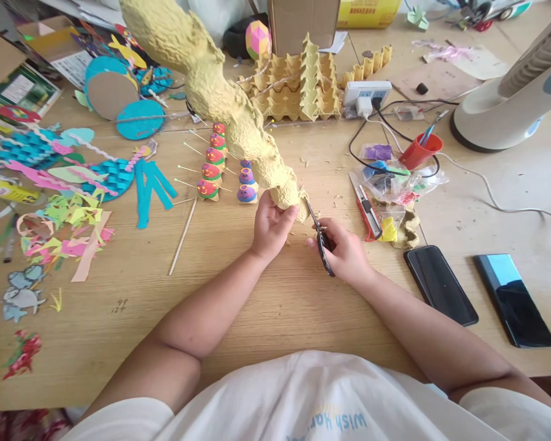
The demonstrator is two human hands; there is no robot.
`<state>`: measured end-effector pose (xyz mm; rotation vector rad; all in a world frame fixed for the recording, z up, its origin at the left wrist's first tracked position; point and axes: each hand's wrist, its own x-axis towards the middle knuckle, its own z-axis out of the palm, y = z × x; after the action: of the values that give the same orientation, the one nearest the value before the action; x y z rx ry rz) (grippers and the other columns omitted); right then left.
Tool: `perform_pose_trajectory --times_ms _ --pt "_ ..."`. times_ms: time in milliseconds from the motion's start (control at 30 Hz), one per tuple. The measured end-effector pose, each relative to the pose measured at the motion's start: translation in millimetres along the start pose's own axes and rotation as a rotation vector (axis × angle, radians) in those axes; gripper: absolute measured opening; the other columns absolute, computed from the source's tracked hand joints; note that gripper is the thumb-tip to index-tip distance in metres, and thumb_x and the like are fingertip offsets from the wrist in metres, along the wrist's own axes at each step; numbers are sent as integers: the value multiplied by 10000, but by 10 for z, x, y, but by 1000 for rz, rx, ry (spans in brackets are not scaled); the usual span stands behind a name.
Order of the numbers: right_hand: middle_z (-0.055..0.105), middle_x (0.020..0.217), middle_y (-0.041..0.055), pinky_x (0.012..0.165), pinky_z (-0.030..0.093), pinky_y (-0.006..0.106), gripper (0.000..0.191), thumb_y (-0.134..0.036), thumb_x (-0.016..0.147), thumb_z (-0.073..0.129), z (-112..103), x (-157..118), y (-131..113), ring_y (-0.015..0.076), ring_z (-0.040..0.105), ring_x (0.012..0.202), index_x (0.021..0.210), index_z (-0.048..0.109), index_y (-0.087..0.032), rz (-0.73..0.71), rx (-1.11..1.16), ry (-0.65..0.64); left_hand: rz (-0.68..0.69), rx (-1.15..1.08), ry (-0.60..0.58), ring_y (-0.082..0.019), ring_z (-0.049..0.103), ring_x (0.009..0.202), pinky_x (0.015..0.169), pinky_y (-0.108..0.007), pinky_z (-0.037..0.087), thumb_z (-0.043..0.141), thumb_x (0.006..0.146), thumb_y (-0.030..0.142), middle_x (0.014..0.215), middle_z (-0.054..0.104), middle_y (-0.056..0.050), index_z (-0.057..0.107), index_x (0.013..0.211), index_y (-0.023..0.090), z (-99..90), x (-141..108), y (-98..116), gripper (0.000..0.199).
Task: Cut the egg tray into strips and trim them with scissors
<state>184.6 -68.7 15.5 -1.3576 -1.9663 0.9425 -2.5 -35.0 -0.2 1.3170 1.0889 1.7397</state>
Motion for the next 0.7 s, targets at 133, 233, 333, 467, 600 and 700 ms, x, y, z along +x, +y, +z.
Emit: perform_pose_trajectory --times_ms 133,233,333,467,600,700 --pt "654 767 5 623 390 291 411 -595 943 668 15 9 -10 173 552 648 1155 649 -243 37 25 11 19 -11 7 -197 672 961 954 -342 560 800 835 670 941 669 -37 589 1010 242 19 -16 15 508" --pt "650 747 -1 622 392 287 407 -589 934 685 29 13 -5 171 554 646 1150 658 -245 46 53 21 17 2 23 -192 677 941 940 -341 567 797 839 669 946 680 -40 587 1004 238 28 -24 14 507" --pt "654 749 -1 622 396 282 394 -581 934 689 42 13 9 166 556 647 1132 666 -241 43 82 27 26 -12 26 -195 693 978 978 -343 556 803 840 659 948 678 -31 589 1011 239 29 -28 -3 502" --pt "655 751 -2 615 392 278 412 -583 923 703 63 19 34 159 549 646 1135 667 -231 57 118 24 29 -40 20 -173 697 952 971 -318 556 822 839 631 961 685 -20 598 1010 238 27 -27 -25 483" --pt "611 705 -24 599 375 268 463 -600 882 743 75 45 55 143 505 623 1133 657 -221 72 164 11 13 -32 34 -157 686 899 892 -296 559 821 838 635 953 693 -19 602 998 234 31 -22 -28 485" --pt "555 672 -50 587 360 259 509 -619 835 778 72 72 62 128 458 606 1104 636 -211 80 236 -23 6 -42 45 -149 680 877 840 -279 553 830 830 631 924 685 -11 602 980 234 37 -18 -29 482"
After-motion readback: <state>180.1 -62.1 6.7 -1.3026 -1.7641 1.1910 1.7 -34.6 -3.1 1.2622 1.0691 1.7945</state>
